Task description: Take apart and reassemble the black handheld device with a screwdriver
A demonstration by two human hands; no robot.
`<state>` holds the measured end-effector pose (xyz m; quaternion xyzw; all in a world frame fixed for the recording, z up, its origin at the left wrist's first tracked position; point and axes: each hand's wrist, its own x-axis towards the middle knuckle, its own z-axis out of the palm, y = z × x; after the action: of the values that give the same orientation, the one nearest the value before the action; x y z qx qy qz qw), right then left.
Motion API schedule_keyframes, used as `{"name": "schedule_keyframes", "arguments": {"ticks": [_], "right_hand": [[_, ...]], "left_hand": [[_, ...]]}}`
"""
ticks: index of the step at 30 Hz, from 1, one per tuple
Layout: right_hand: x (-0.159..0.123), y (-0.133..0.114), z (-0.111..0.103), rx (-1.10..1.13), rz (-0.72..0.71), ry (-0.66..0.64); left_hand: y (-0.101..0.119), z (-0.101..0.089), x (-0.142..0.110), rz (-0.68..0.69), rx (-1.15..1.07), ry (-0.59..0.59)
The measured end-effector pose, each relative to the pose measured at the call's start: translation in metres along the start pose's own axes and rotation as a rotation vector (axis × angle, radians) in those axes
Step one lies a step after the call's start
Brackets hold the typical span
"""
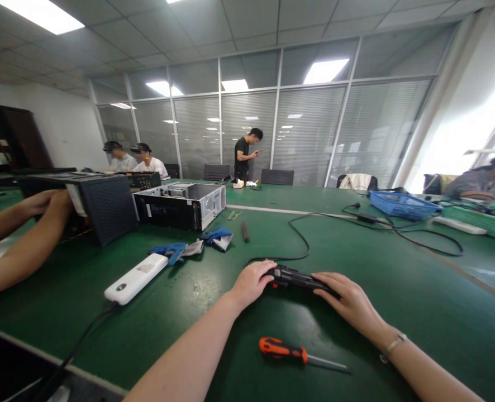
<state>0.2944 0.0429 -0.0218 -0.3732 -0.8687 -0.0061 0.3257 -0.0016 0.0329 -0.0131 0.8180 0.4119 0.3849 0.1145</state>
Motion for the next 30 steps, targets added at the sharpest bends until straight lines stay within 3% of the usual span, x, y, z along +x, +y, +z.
{"name": "schedule_keyframes", "arguments": {"ticks": [11, 17, 30], "right_hand": [[0.002, 0.001, -0.001, 0.035, 0.026, -0.070], [0.008, -0.005, -0.006, 0.018, 0.051, -0.105], [0.007, -0.009, -0.011, 0.047, 0.155, -0.194]], "left_hand": [[-0.005, 0.000, 0.000, -0.026, -0.018, -0.086], [-0.003, 0.002, 0.004, -0.111, 0.049, -0.119], [0.007, -0.009, -0.001, -0.096, 0.045, -0.138]]}}
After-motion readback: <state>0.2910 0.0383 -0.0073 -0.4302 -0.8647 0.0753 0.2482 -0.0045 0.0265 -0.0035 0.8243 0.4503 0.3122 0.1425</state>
